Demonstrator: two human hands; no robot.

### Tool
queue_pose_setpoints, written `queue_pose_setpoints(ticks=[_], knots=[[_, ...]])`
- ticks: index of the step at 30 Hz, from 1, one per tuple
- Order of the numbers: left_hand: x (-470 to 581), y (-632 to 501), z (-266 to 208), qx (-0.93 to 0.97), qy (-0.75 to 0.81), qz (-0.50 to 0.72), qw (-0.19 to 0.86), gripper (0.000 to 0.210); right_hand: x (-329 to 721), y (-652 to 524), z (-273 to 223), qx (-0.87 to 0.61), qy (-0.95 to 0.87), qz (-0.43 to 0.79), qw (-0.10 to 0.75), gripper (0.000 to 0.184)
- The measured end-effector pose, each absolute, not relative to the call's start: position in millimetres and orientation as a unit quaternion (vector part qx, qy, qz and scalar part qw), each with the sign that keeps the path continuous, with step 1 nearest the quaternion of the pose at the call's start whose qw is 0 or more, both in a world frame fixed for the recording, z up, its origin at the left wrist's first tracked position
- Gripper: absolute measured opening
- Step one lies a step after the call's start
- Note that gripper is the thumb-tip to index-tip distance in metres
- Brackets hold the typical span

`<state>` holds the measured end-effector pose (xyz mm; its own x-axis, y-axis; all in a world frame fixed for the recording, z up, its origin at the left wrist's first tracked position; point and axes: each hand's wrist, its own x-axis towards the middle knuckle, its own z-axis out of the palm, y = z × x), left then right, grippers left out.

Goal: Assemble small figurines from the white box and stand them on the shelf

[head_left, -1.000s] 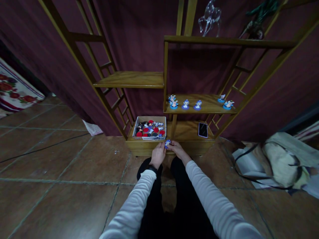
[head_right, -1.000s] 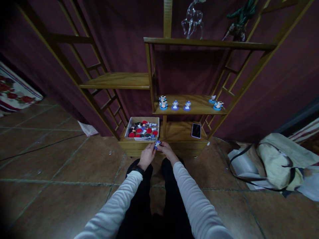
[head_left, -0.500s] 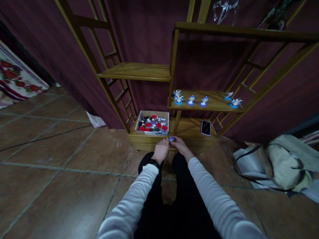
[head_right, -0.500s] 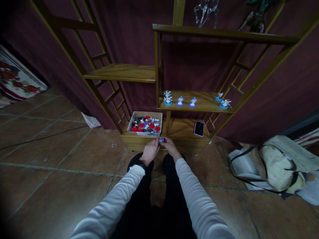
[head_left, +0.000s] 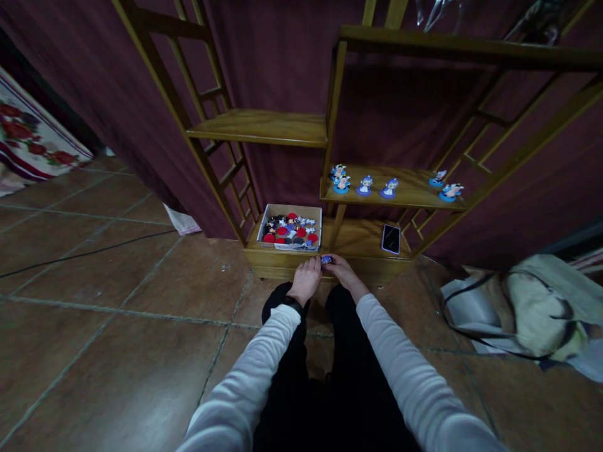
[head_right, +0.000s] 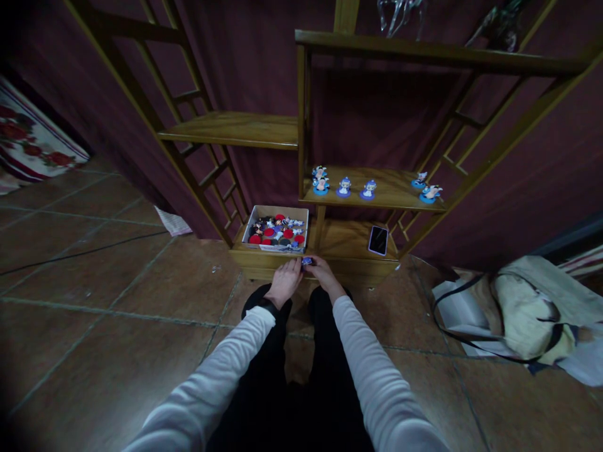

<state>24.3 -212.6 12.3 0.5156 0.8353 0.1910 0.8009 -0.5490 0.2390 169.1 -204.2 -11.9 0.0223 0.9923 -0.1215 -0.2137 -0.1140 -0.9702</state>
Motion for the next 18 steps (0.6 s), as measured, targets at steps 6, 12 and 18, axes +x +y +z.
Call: queue_pose_setpoints(ticks=[6,12,18], knots=[[20,-212,18,0.846,0.487,0.173,0.128,0.043,167,-208,-8,-0.475,-0.405,0.563,0.542,0.033],[18,-204,18,0.816,0.494,0.220,0.204,0.037,162,-209,-5,-0.485,-0.420,0.538,0.546,0.034],[19,-195,14,0.795,0.473,0.267,0.270,0.028,162,-203,-9,-0.509,-0.449,0.497,0.541,0.030]])
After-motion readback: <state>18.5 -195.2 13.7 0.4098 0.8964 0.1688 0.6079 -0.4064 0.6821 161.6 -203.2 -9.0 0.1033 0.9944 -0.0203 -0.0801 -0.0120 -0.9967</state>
